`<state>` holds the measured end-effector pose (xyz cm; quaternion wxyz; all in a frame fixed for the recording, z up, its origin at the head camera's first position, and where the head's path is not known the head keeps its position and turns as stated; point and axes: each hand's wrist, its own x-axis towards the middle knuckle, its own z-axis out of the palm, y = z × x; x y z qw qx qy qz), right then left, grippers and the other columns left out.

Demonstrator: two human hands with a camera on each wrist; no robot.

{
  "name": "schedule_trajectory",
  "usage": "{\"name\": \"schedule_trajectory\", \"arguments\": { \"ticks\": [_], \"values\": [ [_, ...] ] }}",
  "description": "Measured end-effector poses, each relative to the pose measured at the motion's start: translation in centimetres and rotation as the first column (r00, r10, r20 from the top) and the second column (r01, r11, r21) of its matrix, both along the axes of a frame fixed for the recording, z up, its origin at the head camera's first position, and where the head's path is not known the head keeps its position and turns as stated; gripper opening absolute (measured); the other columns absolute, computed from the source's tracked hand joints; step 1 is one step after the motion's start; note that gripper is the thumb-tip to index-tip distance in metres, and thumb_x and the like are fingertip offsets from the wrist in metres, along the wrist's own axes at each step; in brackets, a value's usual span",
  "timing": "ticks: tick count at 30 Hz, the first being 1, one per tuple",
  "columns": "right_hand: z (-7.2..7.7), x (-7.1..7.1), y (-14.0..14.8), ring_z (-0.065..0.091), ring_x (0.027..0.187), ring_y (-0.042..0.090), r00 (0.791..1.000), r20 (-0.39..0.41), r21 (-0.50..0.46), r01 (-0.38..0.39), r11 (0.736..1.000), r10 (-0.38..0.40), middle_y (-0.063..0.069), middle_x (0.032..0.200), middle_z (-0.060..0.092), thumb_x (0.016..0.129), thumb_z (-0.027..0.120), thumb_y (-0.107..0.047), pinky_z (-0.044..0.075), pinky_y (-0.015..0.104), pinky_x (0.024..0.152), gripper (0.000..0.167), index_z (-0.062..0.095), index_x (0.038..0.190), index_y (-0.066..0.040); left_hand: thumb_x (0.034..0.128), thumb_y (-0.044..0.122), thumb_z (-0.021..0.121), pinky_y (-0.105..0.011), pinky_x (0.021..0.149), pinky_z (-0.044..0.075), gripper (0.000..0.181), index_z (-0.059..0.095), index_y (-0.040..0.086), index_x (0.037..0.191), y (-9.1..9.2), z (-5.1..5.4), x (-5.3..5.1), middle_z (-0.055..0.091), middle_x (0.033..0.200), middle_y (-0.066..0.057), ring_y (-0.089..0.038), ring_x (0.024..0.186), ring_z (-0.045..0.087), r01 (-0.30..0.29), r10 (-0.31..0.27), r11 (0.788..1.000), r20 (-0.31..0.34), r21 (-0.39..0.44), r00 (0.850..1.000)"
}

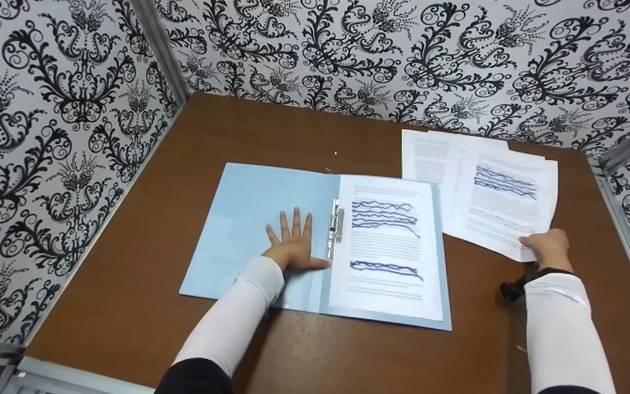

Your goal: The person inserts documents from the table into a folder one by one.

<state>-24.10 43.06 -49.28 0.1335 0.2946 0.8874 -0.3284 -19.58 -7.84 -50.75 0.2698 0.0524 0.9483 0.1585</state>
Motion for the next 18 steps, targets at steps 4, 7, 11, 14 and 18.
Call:
{"name": "schedule_trajectory", "arguments": {
  "ticks": [4,7,11,14,18],
  "values": [
    [-0.2,0.4,0.0,0.029,0.134,0.048,0.997,-0.027,-0.067,0.067,0.995,-0.069,0.043,0.146,0.018,0.089,0.060,-0.017,0.026,0.049,0.115,0.086,0.006,0.141,0.025,0.0776,0.069,0.064,-0.068,0.108,-0.015,0.121,-0.010,0.015,0.156,0.0,0.2,0.2,-0.027,0.158,-0.014,-0.042,0.141,-0.030,0.006,-0.006,1.000,0.003,-0.006,1.000],
    [-0.3,0.6,-0.1,0.012,0.144,0.047,0.992,-0.046,-0.108,0.115,0.987,-0.121,0.040,0.152,0.003,0.089,0.061,-0.018,0.019,0.048,0.118,0.098,-0.011,0.143,0.020,0.0777,0.070,0.063,-0.067,0.108,-0.015,0.120,-0.011,0.015,0.156,0.0,0.4,0.2,-0.028,0.158,-0.014,-0.041,0.141,-0.030,0.009,-0.008,1.000,0.012,-0.005,1.000],
    [-0.5,0.9,0.0,0.004,0.146,0.047,0.987,-0.074,-0.103,0.133,0.986,-0.141,0.038,0.154,-0.004,0.089,0.062,-0.024,0.016,0.047,0.118,0.105,-0.017,0.143,0.017,0.0781,0.069,0.063,-0.067,0.108,-0.017,0.120,-0.012,0.015,0.155,0.0,0.3,0.0,-0.029,0.158,-0.014,-0.041,0.141,-0.032,0.009,-0.009,1.000,0.018,-0.004,1.000],
    [-0.8,1.4,0.0,0.013,0.144,0.049,0.986,-0.095,-0.088,0.128,0.988,-0.136,0.040,0.152,0.004,0.089,0.063,-0.027,0.021,0.049,0.117,0.101,-0.009,0.144,0.018,0.0777,0.070,0.063,-0.067,0.108,-0.016,0.121,-0.012,0.015,0.155,0.0,0.3,0.0,-0.029,0.158,-0.014,-0.041,0.141,-0.032,0.012,-0.012,1.000,0.010,-0.012,1.000],
    [-1.3,2.2,0.4,0.039,0.126,0.048,0.982,-0.163,-0.026,0.091,0.996,-0.094,0.042,0.138,0.033,0.089,0.062,-0.025,0.040,0.049,0.103,0.080,0.019,0.139,0.022,0.0768,0.072,0.062,-0.068,0.108,-0.015,0.122,-0.012,0.015,0.155,-0.1,0.4,0.2,-0.027,0.158,-0.014,-0.042,0.141,-0.030,0.015,-0.015,1.000,-0.003,-0.009,1.000]
  ]
}}
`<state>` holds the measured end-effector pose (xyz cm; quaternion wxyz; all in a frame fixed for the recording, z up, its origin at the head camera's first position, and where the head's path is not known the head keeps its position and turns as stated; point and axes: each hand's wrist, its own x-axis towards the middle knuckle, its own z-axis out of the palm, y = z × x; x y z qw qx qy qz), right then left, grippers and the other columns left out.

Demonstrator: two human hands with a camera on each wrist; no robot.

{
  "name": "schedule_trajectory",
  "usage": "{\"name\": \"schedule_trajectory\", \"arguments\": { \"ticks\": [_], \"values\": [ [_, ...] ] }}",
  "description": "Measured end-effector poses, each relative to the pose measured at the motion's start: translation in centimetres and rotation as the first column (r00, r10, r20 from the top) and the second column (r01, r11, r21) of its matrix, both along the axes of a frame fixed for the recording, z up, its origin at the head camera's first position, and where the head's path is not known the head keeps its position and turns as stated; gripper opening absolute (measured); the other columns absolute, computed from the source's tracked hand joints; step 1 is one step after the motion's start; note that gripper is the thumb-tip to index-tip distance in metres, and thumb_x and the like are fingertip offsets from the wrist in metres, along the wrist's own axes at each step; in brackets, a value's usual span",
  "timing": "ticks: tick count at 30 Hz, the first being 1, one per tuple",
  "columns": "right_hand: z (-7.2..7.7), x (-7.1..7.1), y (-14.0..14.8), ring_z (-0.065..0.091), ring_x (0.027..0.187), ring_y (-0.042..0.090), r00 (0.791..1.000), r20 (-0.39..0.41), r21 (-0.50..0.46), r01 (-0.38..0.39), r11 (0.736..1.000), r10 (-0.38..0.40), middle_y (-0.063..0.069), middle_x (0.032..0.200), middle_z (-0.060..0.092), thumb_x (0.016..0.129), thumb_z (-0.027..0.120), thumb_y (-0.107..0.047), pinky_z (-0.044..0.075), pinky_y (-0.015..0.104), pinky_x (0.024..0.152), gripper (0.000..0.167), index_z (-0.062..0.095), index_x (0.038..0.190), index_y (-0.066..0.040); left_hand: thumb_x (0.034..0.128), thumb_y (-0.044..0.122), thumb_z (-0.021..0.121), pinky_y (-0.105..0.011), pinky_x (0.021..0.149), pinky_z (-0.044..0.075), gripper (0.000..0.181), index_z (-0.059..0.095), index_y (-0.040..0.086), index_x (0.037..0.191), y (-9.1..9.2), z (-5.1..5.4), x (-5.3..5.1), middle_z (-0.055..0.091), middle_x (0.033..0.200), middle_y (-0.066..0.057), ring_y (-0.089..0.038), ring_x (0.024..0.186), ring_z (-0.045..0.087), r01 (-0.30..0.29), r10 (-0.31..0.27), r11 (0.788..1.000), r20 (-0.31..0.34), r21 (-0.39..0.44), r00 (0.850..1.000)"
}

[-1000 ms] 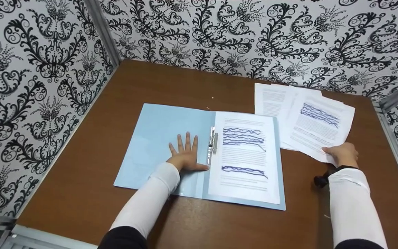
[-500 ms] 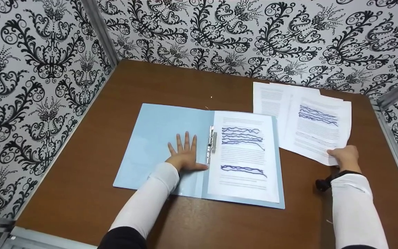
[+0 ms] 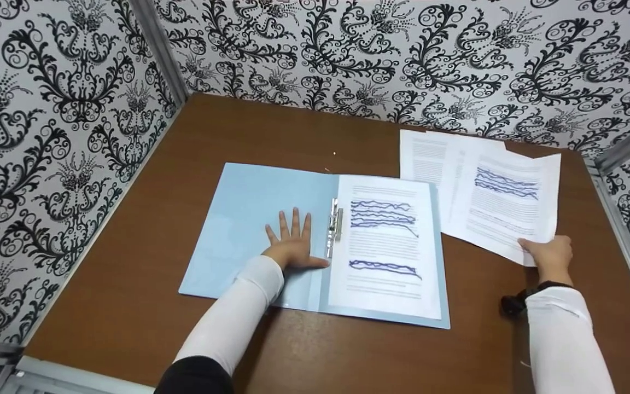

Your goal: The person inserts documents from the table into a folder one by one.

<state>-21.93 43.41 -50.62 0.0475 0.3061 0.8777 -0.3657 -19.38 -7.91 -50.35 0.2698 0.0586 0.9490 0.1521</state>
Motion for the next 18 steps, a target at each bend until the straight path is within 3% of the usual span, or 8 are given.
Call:
{"name": "schedule_trajectory", "arguments": {
  "ticks": [4,7,10,16,18],
  "values": [
    [-0.2,0.6,0.7,0.044,0.115,0.043,0.999,-0.032,0.004,-0.005,1.000,0.005,0.038,0.130,0.043,0.090,0.055,-0.025,0.043,0.045,0.091,0.066,0.035,0.133,0.021,0.0770,0.072,0.062,-0.068,0.108,-0.015,0.122,-0.013,0.016,0.155,-0.1,0.0,0.0,-0.029,0.158,-0.013,-0.042,0.140,-0.031,0.004,-0.004,1.000,0.005,0.001,1.000],
    [0.2,0.8,0.9,0.032,0.131,0.044,1.000,-0.005,-0.096,0.017,0.995,-0.017,0.037,0.147,0.027,0.093,0.048,-0.028,0.035,0.049,0.106,0.070,0.026,0.143,0.017,0.0777,0.071,0.062,-0.068,0.108,-0.016,0.120,-0.013,0.017,0.155,-0.1,0.0,0.0,-0.029,0.158,-0.013,-0.042,0.141,-0.031,-0.002,0.002,1.000,0.006,0.001,1.000],
    [0.6,0.9,1.0,0.023,0.139,0.043,0.999,0.024,-0.161,0.037,0.986,-0.033,0.033,0.154,0.015,0.095,0.043,-0.027,0.027,0.050,0.114,0.072,0.016,0.148,0.014,0.0786,0.069,0.063,-0.067,0.108,-0.017,0.119,-0.012,0.016,0.155,-0.1,0.0,-0.1,-0.028,0.158,-0.013,-0.041,0.141,-0.031,-0.010,0.010,1.000,0.009,0.004,1.000],
    [1.4,1.1,1.1,0.019,0.143,0.042,0.996,0.084,-0.174,0.008,0.985,0.006,0.031,0.156,0.013,0.093,0.039,-0.015,0.027,0.049,0.114,0.066,0.015,0.150,0.009,0.0775,0.069,0.064,-0.066,0.109,-0.016,0.120,-0.011,0.016,0.156,0.1,0.1,0.0,-0.027,0.158,-0.013,-0.040,0.141,-0.031,-0.020,0.020,1.000,0.013,0.010,1.000],
    [1.4,1.4,1.1,0.021,0.142,0.042,0.996,0.082,-0.177,-0.007,0.984,0.022,0.031,0.156,0.013,0.094,0.040,-0.014,0.035,0.045,0.109,0.065,0.014,0.150,0.008,0.0775,0.070,0.063,-0.067,0.109,-0.015,0.120,-0.011,0.016,0.156,0.1,0.2,0.0,-0.027,0.158,-0.013,-0.041,0.142,-0.030,-0.018,0.018,1.000,0.012,0.004,1.000]
  ]
}}
